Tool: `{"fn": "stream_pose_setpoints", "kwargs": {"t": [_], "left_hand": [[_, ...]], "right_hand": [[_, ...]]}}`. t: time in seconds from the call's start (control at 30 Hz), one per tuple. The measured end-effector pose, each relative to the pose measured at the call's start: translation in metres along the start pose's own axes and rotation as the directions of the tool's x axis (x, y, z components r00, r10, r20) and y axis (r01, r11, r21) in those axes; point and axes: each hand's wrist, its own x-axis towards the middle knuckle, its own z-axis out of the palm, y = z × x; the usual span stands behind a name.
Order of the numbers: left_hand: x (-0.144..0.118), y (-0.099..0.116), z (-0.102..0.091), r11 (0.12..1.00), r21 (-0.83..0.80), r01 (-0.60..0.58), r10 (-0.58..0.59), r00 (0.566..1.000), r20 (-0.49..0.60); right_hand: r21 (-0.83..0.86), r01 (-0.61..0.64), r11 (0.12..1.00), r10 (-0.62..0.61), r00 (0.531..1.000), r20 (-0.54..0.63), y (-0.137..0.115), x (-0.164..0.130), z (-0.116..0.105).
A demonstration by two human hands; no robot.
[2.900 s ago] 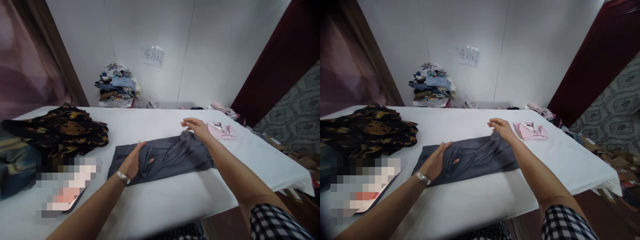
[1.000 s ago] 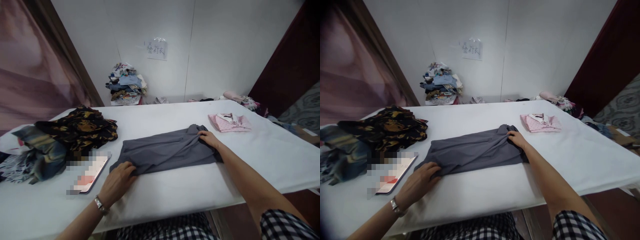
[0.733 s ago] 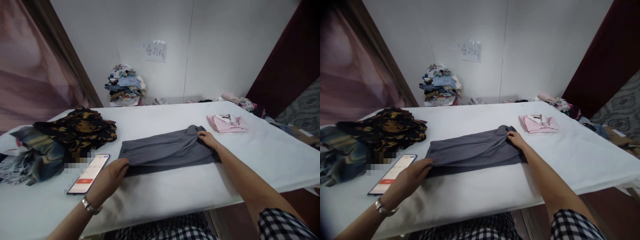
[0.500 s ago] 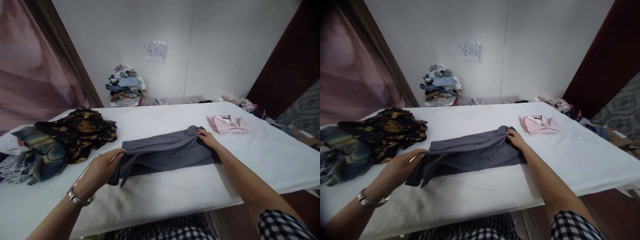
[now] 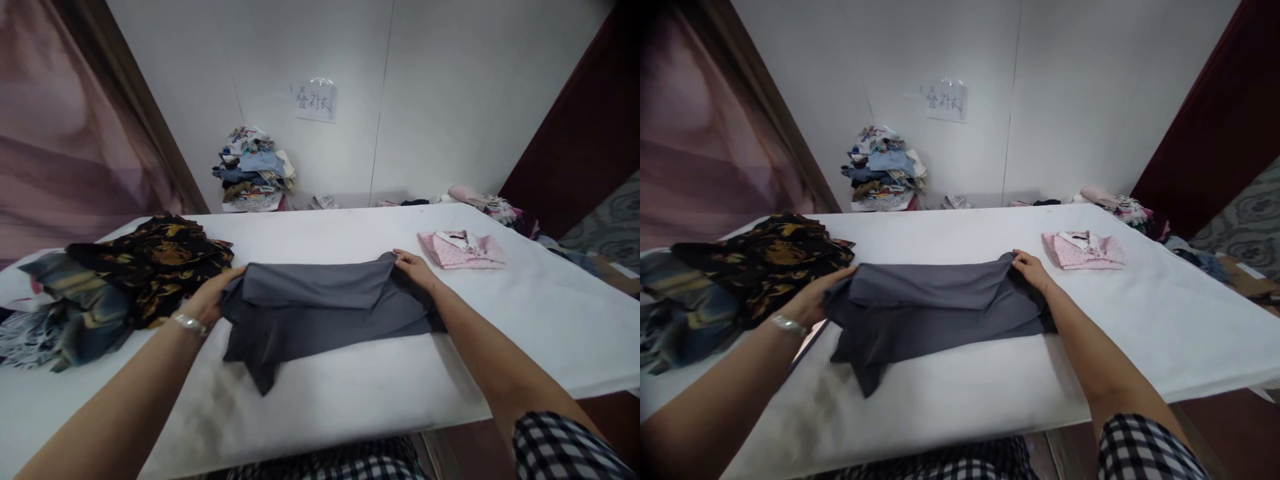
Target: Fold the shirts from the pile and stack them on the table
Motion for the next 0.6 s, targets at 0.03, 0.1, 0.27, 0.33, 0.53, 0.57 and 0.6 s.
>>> {"fn": "stream_pose_setpoints", "kwargs": {"t": [0.03,0.1,0.27,0.33,0.53,0.57,0.6], "left_hand": [[0.013,-0.006,-0.001,0.994,0.083,0.072,-0.072,0.997,-0.011],[0.033,-0.019,-0.006,0.953,0.287,0.097,-0.109,0.994,0.028],[0.043,-0.038,-0.017,0.599,0.767,-0.229,0.245,0.965,0.096],[0.04,-0.039,-0.018,0.393,0.882,-0.259,0.361,0.926,0.11],[0.04,-0.037,-0.015,0.628,0.732,-0.264,0.282,0.954,0.102],[0.042,-0.038,-0.015,0.617,0.742,-0.261,0.301,0.95,0.083],[0.044,-0.04,-0.016,0.561,0.784,-0.264,0.345,0.936,0.068]], "right_hand": [[-0.015,-0.019,1.0,0.019,1.0,-0.012,0.0,0.004,0.002],[-0.047,-0.05,0.998,0.048,0.998,-0.035,0.0,0.01,0.005],[-0.072,-0.074,0.995,0.07,0.996,-0.061,0.007,0.013,0.008],[-0.079,-0.075,0.994,0.07,0.995,-0.064,0.008,0.014,0.008],[-0.156,-0.084,0.984,0.066,0.991,-0.112,0.01,0.019,0.013],[-0.182,-0.089,0.979,0.067,0.99,-0.124,0.01,0.019,0.013],[-0.209,-0.095,0.973,0.067,0.988,-0.136,0.011,0.02,0.013]]}}
